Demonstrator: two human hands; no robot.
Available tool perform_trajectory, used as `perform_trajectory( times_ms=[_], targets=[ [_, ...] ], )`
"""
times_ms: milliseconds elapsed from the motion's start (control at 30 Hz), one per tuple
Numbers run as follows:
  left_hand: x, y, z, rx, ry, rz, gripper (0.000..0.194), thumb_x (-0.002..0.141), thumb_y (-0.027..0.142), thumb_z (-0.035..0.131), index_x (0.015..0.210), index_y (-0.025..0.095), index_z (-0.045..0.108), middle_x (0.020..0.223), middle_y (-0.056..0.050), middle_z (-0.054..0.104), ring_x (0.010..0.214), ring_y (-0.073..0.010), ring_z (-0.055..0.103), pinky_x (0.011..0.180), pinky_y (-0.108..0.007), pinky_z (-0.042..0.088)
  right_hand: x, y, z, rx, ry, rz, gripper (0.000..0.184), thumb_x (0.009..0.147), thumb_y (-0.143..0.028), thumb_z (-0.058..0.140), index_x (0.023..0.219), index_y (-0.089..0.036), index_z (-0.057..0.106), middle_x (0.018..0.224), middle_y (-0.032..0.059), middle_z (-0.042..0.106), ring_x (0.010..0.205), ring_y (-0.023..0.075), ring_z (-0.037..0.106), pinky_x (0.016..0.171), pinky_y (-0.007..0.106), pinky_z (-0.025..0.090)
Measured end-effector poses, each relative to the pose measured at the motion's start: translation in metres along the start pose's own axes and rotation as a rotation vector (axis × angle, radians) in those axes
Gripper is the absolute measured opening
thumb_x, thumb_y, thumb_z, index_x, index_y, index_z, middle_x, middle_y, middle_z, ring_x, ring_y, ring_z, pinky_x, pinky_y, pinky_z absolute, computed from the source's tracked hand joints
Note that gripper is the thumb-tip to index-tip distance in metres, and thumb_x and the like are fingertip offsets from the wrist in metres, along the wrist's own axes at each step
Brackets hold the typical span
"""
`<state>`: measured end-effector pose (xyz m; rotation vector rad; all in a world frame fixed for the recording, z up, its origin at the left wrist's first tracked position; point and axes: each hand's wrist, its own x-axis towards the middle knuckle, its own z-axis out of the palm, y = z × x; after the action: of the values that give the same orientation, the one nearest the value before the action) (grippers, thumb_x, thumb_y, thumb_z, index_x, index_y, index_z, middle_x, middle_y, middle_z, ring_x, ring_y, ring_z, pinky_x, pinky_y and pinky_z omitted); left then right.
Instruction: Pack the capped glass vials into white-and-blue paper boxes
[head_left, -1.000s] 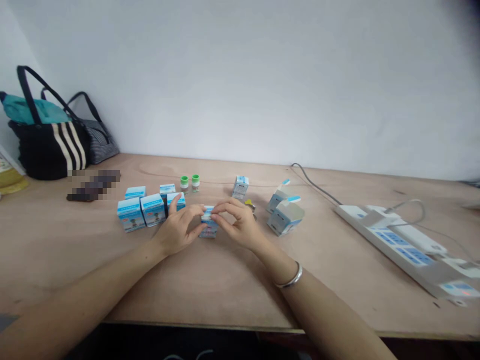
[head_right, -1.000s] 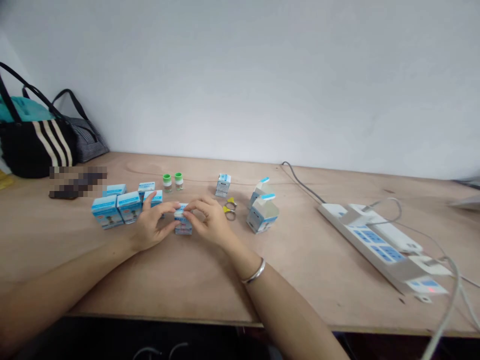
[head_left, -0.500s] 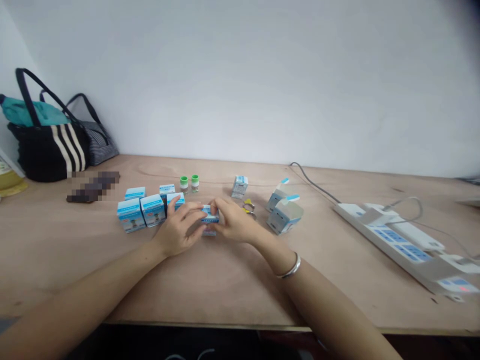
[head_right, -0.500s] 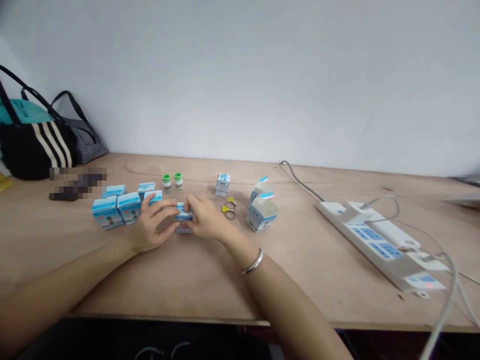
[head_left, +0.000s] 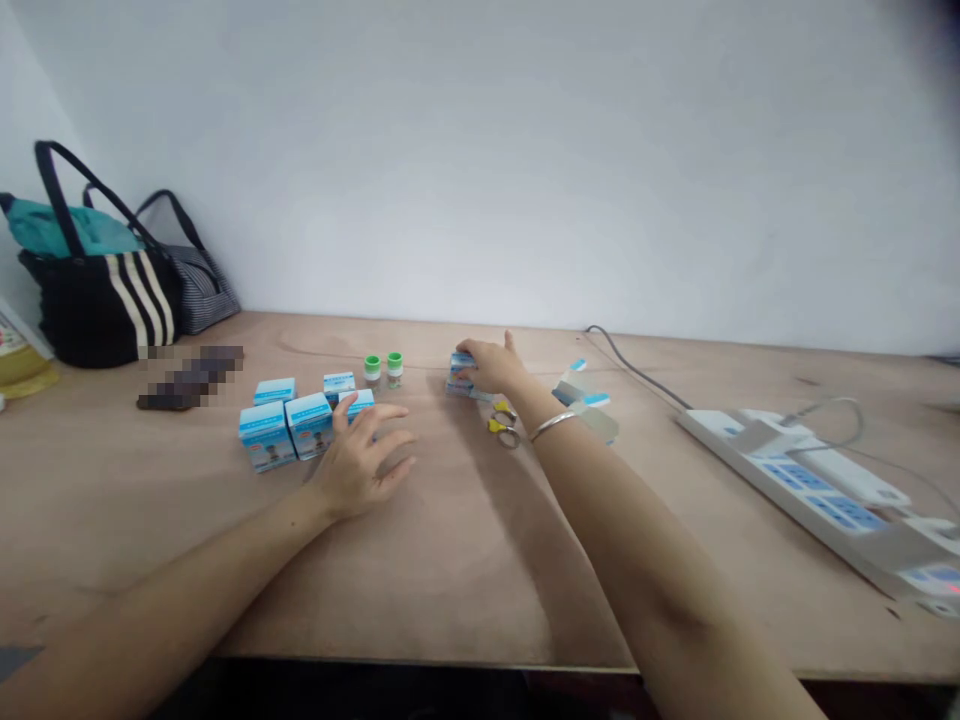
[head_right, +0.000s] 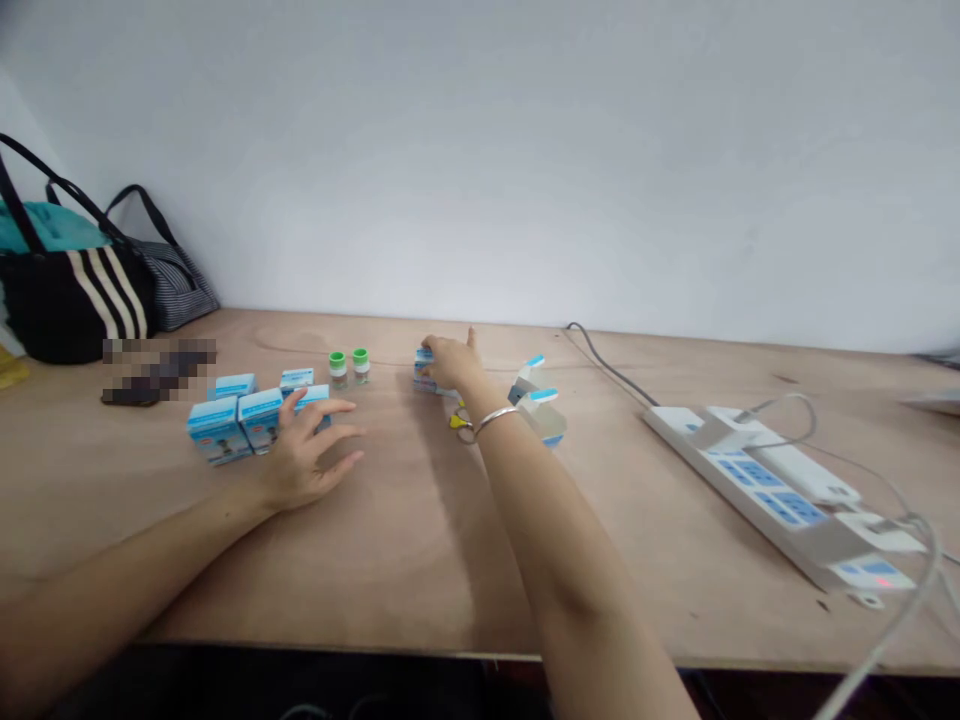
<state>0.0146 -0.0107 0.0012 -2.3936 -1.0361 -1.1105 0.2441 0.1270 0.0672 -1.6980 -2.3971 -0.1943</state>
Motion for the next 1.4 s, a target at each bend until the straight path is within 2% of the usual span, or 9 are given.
perform_trajectory(
  times_ms=[200, 367, 533, 667, 767, 867, 1067, 1233, 1400],
  targets=[
    [0.000, 0.002, -0.003, -0.022, -0.018, 0.008, 0.018, 0.083, 0.031, 0.055, 0.096, 0.022, 0.064, 0.116, -0.010, 0.059, 0.104, -0.0226, 0.059, 0.110, -0.056, 0.010, -0.029, -0.015, -0.010, -0.091, 0.084, 0.021, 0.049, 0.080, -0.029, 0.057, 0.126, -0.020, 0.045, 0.132, 0.0142, 0.050, 0.122, 0.0309, 0.043, 0.103, 0.065, 0.009],
    [-0.001, 0.002, 0.001, -0.028, -0.009, 0.015, 0.019, 0.082, 0.032, 0.057, 0.096, 0.023, 0.064, 0.117, -0.010, 0.059, 0.104, -0.0231, 0.058, 0.109, -0.056, 0.011, -0.052, -0.024, -0.028, -0.161, 0.105, 0.430, 0.030, 0.083, -0.033, 0.053, 0.107, -0.015, 0.059, 0.108, 0.0165, 0.062, 0.109, 0.0364, 0.051, 0.093, 0.071, 0.017],
    [-0.001, 0.001, 0.001, -0.030, -0.031, 0.013, 0.019, 0.082, 0.032, 0.057, 0.097, 0.023, 0.064, 0.117, -0.010, 0.058, 0.105, -0.0233, 0.058, 0.110, -0.056, 0.011, -0.045, -0.011, -0.023, -0.116, 0.016, 0.567, 0.035, 0.079, -0.029, 0.058, 0.108, -0.009, 0.060, 0.110, 0.0217, 0.061, 0.109, 0.0367, 0.053, 0.089, 0.055, 0.036],
    [0.000, 0.001, 0.000, -0.023, -0.038, 0.003, 0.019, 0.082, 0.031, 0.057, 0.097, 0.023, 0.064, 0.118, -0.010, 0.058, 0.106, -0.0237, 0.058, 0.109, -0.057, 0.013, -0.043, -0.011, -0.021, -0.151, 0.047, 0.546, 0.036, 0.080, -0.021, 0.056, 0.109, 0.000, 0.058, 0.107, 0.0259, 0.061, 0.112, 0.0364, 0.051, 0.093, 0.046, 0.034],
    [-0.001, 0.001, 0.000, -0.027, -0.034, -0.003, 0.021, 0.081, 0.030, 0.057, 0.100, 0.023, 0.062, 0.118, -0.010, 0.058, 0.107, -0.0243, 0.057, 0.107, -0.057, 0.019, -0.055, -0.027, -0.030, -0.198, 0.173, 0.451, 0.041, 0.083, -0.023, 0.054, 0.112, 0.005, 0.054, 0.110, 0.0289, 0.058, 0.114, 0.0375, 0.049, 0.098, 0.046, 0.029],
    [-0.001, 0.000, 0.002, -0.081, -0.017, -0.013, 0.029, 0.082, 0.028, 0.056, 0.111, 0.022, 0.057, 0.118, -0.011, 0.056, 0.110, -0.0243, 0.055, 0.102, -0.049, 0.034, -0.075, -0.056, -0.044, -0.162, 0.324, 0.233, 0.032, 0.084, -0.023, 0.051, 0.106, 0.001, 0.056, 0.102, 0.0256, 0.061, 0.105, 0.0352, 0.053, 0.094, 0.046, 0.034],
    [-0.001, -0.001, 0.010, -0.294, -0.037, -0.063, 0.053, 0.082, 0.023, 0.054, 0.132, 0.019, 0.037, 0.126, -0.012, 0.050, 0.114, -0.0232, 0.053, 0.094, -0.038, 0.049, -0.108, -0.105, -0.042, 0.079, 0.285, -0.147, 0.020, 0.081, -0.012, 0.047, 0.098, -0.008, 0.056, 0.095, 0.0184, 0.062, 0.093, 0.0294, 0.055, 0.083, 0.041, 0.043],
    [-0.005, -0.003, 0.016, -0.418, -0.102, -0.110, 0.061, 0.078, 0.019, 0.056, 0.133, 0.020, 0.030, 0.126, -0.012, 0.051, 0.115, -0.0251, 0.053, 0.095, -0.041, 0.048, -0.115, -0.116, -0.028, 0.347, 0.163, -0.326, 0.031, 0.074, -0.004, 0.044, 0.102, -0.011, 0.054, 0.097, 0.0140, 0.061, 0.091, 0.0246, 0.056, 0.076, 0.037, 0.049],
    [-0.006, -0.003, 0.019, -0.432, -0.057, -0.167, 0.061, 0.077, 0.021, 0.059, 0.131, 0.020, 0.030, 0.123, -0.012, 0.052, 0.112, -0.0256, 0.055, 0.093, -0.043, 0.049, -0.115, -0.108, -0.045, 0.546, 0.456, -0.480, 0.038, 0.075, -0.003, 0.042, 0.109, -0.015, 0.053, 0.114, 0.0125, 0.057, 0.108, 0.0220, 0.052, 0.092, 0.039, 0.045]
  ],
)
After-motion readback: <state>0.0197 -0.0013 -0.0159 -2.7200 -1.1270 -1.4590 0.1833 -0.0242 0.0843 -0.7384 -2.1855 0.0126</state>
